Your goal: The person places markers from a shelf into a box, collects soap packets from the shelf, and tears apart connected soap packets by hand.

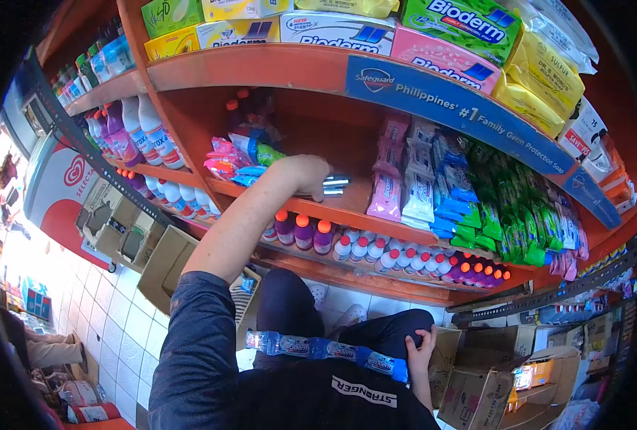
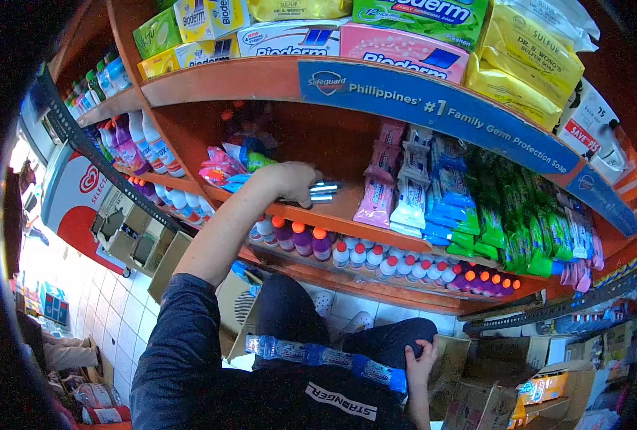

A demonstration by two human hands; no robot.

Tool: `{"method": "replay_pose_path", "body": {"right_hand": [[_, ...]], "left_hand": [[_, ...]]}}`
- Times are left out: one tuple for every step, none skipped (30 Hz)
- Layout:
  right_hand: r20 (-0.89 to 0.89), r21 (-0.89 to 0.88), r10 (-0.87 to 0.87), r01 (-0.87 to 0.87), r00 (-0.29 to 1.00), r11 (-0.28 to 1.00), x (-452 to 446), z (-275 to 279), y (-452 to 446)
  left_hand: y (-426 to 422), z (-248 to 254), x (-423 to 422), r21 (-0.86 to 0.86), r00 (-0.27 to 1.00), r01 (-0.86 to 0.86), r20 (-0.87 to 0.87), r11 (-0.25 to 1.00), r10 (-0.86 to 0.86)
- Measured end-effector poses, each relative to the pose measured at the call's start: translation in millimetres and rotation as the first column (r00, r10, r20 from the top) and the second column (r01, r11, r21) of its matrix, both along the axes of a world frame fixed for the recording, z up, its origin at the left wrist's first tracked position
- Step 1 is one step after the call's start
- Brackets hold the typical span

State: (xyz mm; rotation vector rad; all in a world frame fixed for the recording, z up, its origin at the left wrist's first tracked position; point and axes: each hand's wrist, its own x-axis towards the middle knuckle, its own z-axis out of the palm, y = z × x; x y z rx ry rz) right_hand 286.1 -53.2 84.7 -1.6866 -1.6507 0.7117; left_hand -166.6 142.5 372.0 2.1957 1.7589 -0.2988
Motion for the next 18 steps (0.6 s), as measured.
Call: {"method": "replay_pose_path", "body": {"right_hand": [[-0.005,0.0,-0.004,0.004,1.0,1.0,0.6,-1.2,-0.2],[-0.01,0.0,-0.008,0.008,1.0,1.0,1.0,-2.1,-0.2],[-0.009,0.0,-0.01,0.01,1.0,1.0,0.8,-1.5,-0.4],[-0.006,-0.002,-0.013,0.013,1.0,1.0,0.8,-0.4,-1.3],[-0.003,-0.004,-0.014,0.014,1.0,1.0,1.3,0.5,-2.3],[-0.004,0.002,-0.012,0.012,1.0,1.0,2.0,0.1,-2.9],[-0.006,0.008,-0.009,0.009,1.0,1.0,2.5,-1.0,-2.6],[-0.01,0.014,-0.005,0.005,1.0,1.0,2.5,-2.1,-2.0],[-0.002,0.015,-0.003,0.003,1.0,1.0,2.6,-2.7,-1.3],[0.005,0.015,0.0,0.0,1.0,1.0,2.7,-3.4,-0.5],[0.014,0.015,0.002,-0.002,1.0,1.0,2.6,-3.7,-0.5],[0.02,0.012,0.002,-0.002,1.0,1.0,2.1,-3.7,-0.5],[0.027,0.01,0.002,-0.002,1.0,1.0,1.9,-3.5,-0.2],[0.035,0.009,0.002,-0.002,0.999,1.0,1.7,-3.1,0.2],[0.04,0.007,0.001,-0.001,0.999,1.0,1.2,-2.4,0.6],[0.046,0.005,0.0,0.0,0.999,1.0,0.7,-1.4,0.1],[0.052,0.002,-0.002,0.002,0.999,1.0,0.7,-0.5,-0.3],[0.044,0.002,-0.003,0.003,0.999,1.0,1.1,-0.4,-0.3]], "left_hand": [[-0.4,-0.5,-1.4,0.004,1.0,-0.007,-0.006,1.0,0.007],[-0.8,-1.5,-2.5,0.029,1.0,-0.004,-0.001,1.0,0.004],[-1.6,-2.9,-3.3,0.053,1.0,-0.001,0.004,0.999,0.001],[-2.0,-4.6,-3.6,0.075,1.0,0.002,0.01,0.997,-0.003],[-1.9,-6.2,-3.9,0.082,1.0,0.001,0.026,0.997,-0.003],[-2.4,-7.8,-4.2,0.088,0.999,-0.001,0.042,0.996,-0.003],[-3.3,-8.5,-4.5,0.095,0.998,-0.005,0.056,0.995,-0.001],[-4.7,-8.2,-4.7,0.104,0.997,-0.007,0.074,0.995,0.0],[-7.0,-6.6,-4.6,0.113,0.996,-0.011,0.09,0.994,0.001],[-9.5,-4.9,-4.6,0.122,0.994,-0.015,0.106,0.992,0.001],[-12.3,-3.1,-3.5,0.132,0.993,-0.019,0.115,0.991,0.004],[-15.1,-1.0,-1.8,0.142,0.992,-0.024,0.125,0.99,0.006],[-16.9,0.0,-1.2,0.152,0.991,-0.029,0.135,0.988,0.009],[-17.3,-1.6,-2.9,0.178,0.987,-0.028,0.161,0.984,-0.001],[-16.7,-4.5,-5.4,0.204,0.982,-0.027,0.187,0.979,-0.012],[-16.0,-6.7,-6.7,0.23,0.977,-0.026,0.213,0.973,-0.024],[-14.8,-8.2,-7.2,0.234,0.973,-0.021,0.227,0.972,-0.033],[-14.0,-8.8,-7.5,0.237,0.97,-0.018,0.24,0.971,-0.041]]}}
